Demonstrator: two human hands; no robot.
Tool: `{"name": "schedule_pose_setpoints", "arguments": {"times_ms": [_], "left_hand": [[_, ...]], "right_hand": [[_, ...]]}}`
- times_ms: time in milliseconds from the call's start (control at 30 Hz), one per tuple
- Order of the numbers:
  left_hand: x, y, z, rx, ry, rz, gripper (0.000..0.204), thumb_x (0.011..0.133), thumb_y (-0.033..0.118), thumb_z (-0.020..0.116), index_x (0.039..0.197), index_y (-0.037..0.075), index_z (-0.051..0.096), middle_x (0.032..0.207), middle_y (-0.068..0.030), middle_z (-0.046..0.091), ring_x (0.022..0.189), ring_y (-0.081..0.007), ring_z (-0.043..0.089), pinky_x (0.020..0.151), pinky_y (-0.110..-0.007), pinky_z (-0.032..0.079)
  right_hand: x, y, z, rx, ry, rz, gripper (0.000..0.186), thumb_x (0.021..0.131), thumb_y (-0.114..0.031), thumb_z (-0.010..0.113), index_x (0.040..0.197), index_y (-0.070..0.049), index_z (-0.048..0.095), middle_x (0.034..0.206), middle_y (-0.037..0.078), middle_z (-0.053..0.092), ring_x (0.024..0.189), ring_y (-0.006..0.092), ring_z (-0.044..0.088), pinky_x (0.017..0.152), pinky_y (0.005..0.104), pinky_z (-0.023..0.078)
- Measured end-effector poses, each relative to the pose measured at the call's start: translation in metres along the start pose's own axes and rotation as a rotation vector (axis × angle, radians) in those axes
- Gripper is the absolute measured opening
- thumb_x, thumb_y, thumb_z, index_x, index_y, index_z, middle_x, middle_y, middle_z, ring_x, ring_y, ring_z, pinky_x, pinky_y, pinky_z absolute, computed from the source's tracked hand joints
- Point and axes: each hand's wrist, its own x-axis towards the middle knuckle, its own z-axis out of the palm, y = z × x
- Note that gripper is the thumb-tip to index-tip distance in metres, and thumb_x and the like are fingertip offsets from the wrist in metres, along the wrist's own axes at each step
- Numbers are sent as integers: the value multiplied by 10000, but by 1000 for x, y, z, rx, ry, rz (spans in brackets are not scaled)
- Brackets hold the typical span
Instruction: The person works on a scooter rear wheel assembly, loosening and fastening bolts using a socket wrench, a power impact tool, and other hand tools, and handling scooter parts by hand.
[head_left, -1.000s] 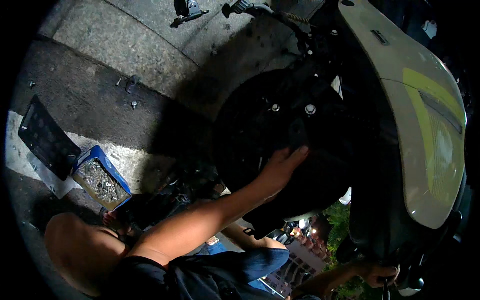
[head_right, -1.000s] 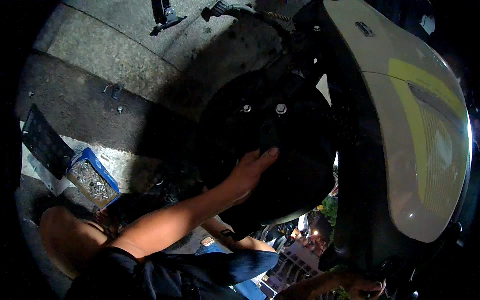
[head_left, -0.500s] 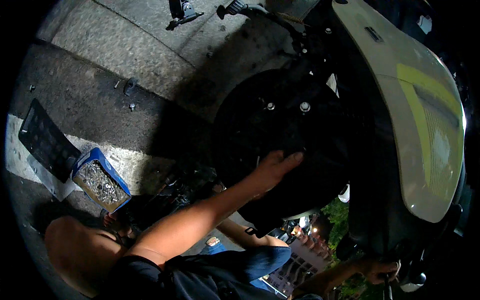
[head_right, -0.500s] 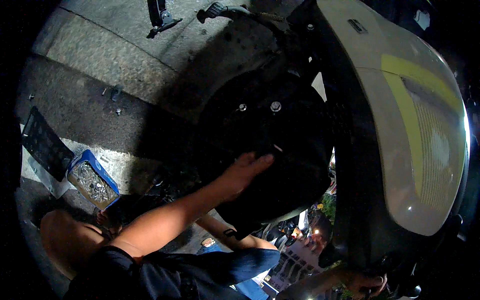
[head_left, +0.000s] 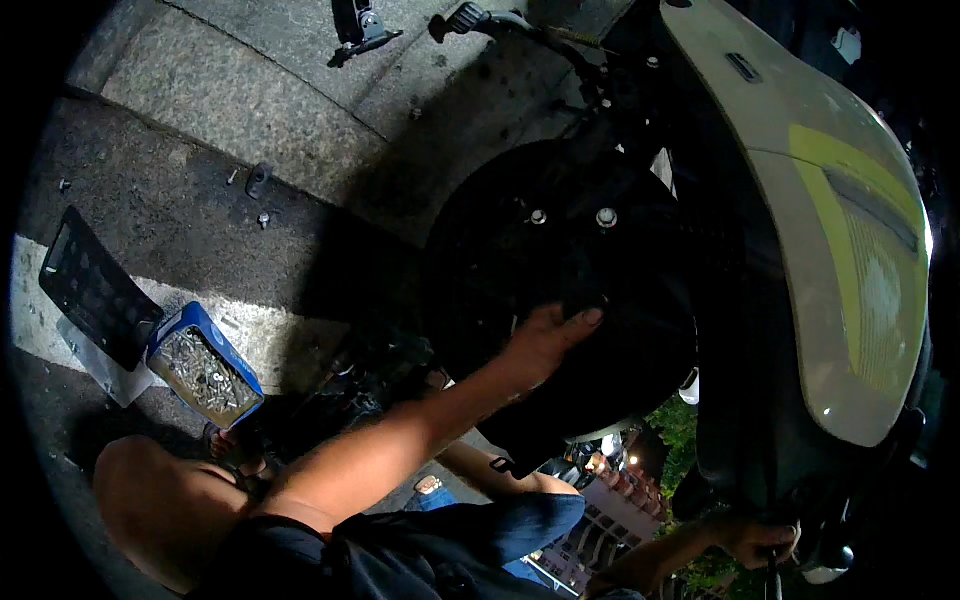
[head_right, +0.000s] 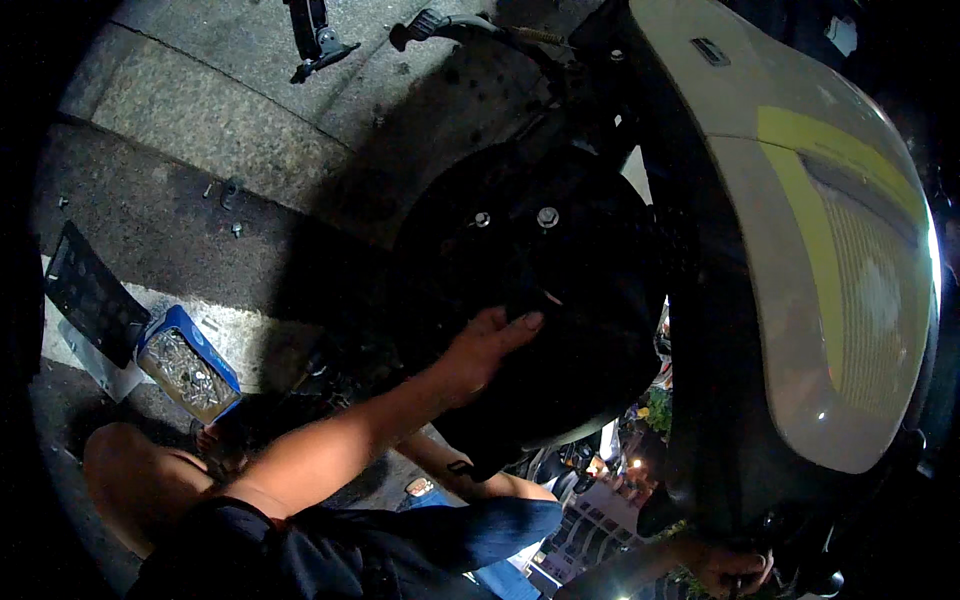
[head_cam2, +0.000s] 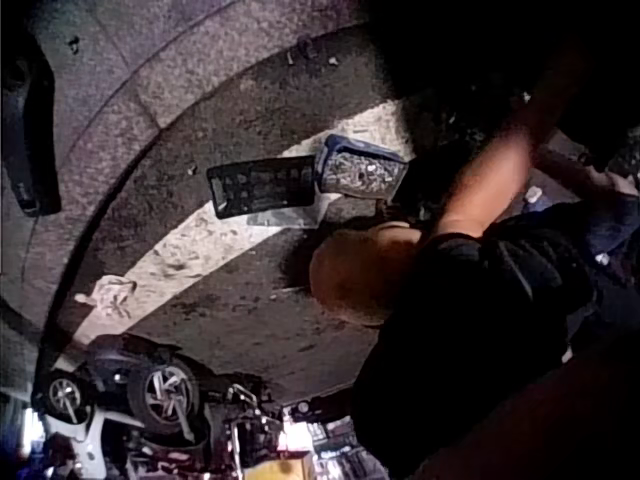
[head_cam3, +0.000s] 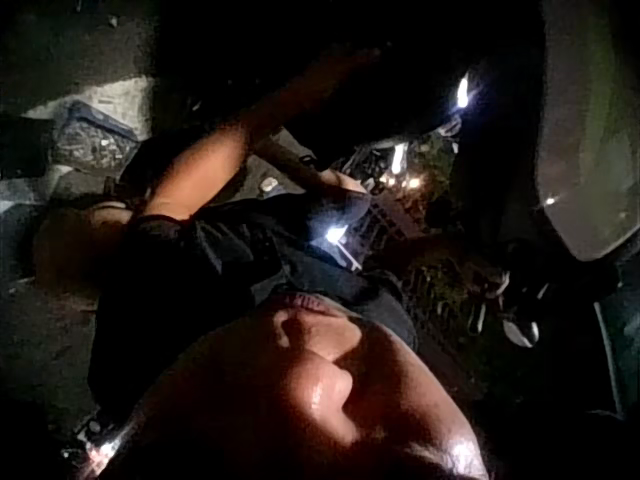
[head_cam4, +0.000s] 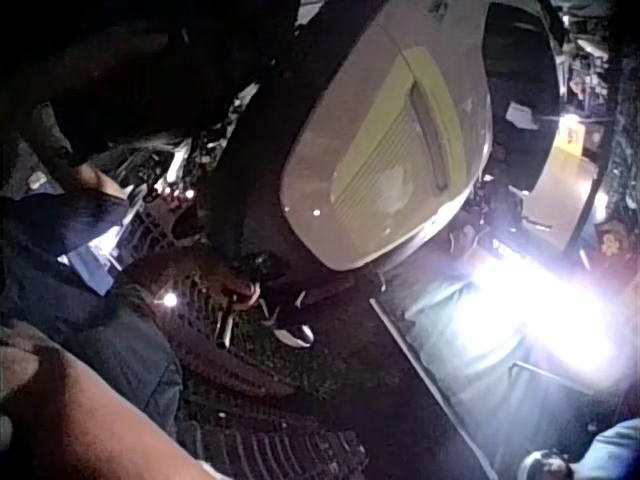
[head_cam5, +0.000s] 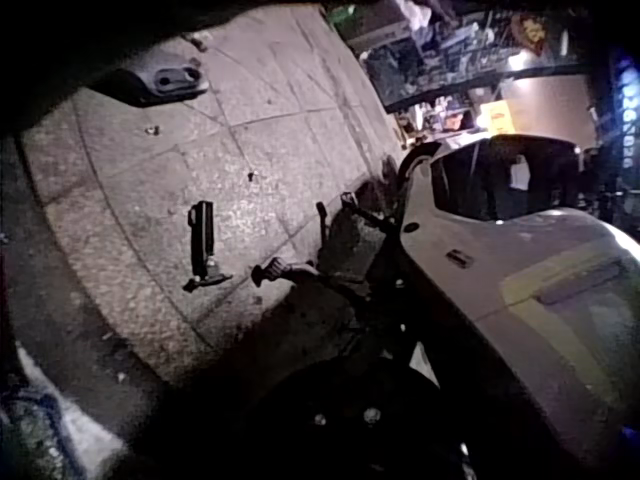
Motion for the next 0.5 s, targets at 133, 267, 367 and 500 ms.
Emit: {"name": "schedule_pose_setpoints", "arguments": {"times_ms": [133,267,367,500], "left_hand": [[1,-4,7,-238,-38,136,455,876,366,578,1131,-8,526,1087,-120,602,992,-222,569,907,-340,425],[-2,9,14,-340,-39,152,458,880,364,573,1139,-9,519,1091,-123,603,1001,-219,566,915,-338,421],[4,3,14,-338,-17,148,502,870,381,583,1154,-25,505,1108,-142,592,1013,-231,560,916,-338,417],[-5,17,23,-286,113,146,480,876,402,571,1071,-36,548,981,-111,628,888,-186,593,804,-297,456]], "right_hand": [[-1,1,0,-2,43,59,207,882,-192,592,889,15,591,832,96,606,728,180,541,683,311,442],[0,-4,4,-50,36,1,217,875,-207,600,876,10,597,826,92,605,722,184,543,679,314,446],[-2,-7,3,17,74,140,214,869,-208,608,879,6,607,816,88,605,712,177,541,670,312,450],[0,1,2,52,69,117,206,869,-198,609,888,8,610,827,86,606,712,173,539,666,312,451]]}}
